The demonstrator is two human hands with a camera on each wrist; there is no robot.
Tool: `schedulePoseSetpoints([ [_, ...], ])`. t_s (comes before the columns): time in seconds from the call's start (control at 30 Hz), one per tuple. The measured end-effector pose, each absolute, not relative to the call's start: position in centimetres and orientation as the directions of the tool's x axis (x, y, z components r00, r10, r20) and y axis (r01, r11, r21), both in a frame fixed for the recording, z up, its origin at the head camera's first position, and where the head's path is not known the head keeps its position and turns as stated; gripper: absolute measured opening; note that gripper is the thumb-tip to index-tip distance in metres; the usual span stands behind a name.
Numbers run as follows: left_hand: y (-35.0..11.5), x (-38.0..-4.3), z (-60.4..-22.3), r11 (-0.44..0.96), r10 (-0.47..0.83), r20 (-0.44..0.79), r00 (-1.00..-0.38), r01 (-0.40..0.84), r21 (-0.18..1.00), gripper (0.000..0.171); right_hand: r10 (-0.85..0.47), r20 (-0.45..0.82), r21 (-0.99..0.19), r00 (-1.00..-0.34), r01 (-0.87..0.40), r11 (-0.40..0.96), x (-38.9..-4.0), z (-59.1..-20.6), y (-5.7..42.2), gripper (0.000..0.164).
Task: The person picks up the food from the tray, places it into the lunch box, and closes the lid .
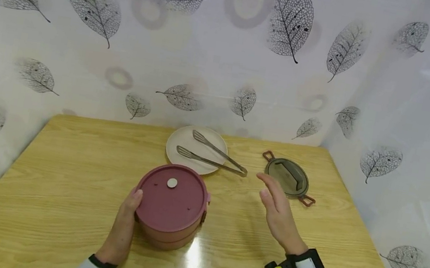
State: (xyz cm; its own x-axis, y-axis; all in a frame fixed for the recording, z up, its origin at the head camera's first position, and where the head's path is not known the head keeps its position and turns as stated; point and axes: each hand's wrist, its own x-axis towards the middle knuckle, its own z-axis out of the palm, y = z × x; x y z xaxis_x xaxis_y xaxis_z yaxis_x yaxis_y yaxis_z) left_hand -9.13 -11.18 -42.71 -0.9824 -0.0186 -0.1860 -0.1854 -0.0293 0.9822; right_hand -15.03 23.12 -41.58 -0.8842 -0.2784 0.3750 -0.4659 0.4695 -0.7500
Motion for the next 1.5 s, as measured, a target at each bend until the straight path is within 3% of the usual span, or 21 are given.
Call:
schedulePoseSetpoints([
  [0.33,-11.2,-9.1,-42.8,-0.020,-0.017,-0.180,-0.983,-0.180,0.983,0.073,-0.225,0.338,-0.597,-0.914,-0.393,0.700,-17.5,-42.2,28.6,0.047],
  [0.8,-11.4,-9.0,-42.5,-0.013,-0.010,-0.195,-0.981,-0.195,0.981,0.078,-0.133,0.189,-0.327,-0.973,-0.190,0.926,-19.9,-45.1,33.3,0.085],
  [0.93,-11.4,-9.1,-42.5,0.001,-0.009,-0.197,-0.980,-0.197,0.980,0.079,-0.130,0.173,-0.330,-0.976,-0.181,0.927,-20.3,-46.0,33.9,0.092],
  [1.5,-11.6,-8.8,-42.7,0.002,-0.006,-0.160,-0.987,-0.160,0.987,0.076,-0.116,0.234,-0.397,-0.965,-0.204,0.895,-20.6,-46.5,32.9,0.079],
])
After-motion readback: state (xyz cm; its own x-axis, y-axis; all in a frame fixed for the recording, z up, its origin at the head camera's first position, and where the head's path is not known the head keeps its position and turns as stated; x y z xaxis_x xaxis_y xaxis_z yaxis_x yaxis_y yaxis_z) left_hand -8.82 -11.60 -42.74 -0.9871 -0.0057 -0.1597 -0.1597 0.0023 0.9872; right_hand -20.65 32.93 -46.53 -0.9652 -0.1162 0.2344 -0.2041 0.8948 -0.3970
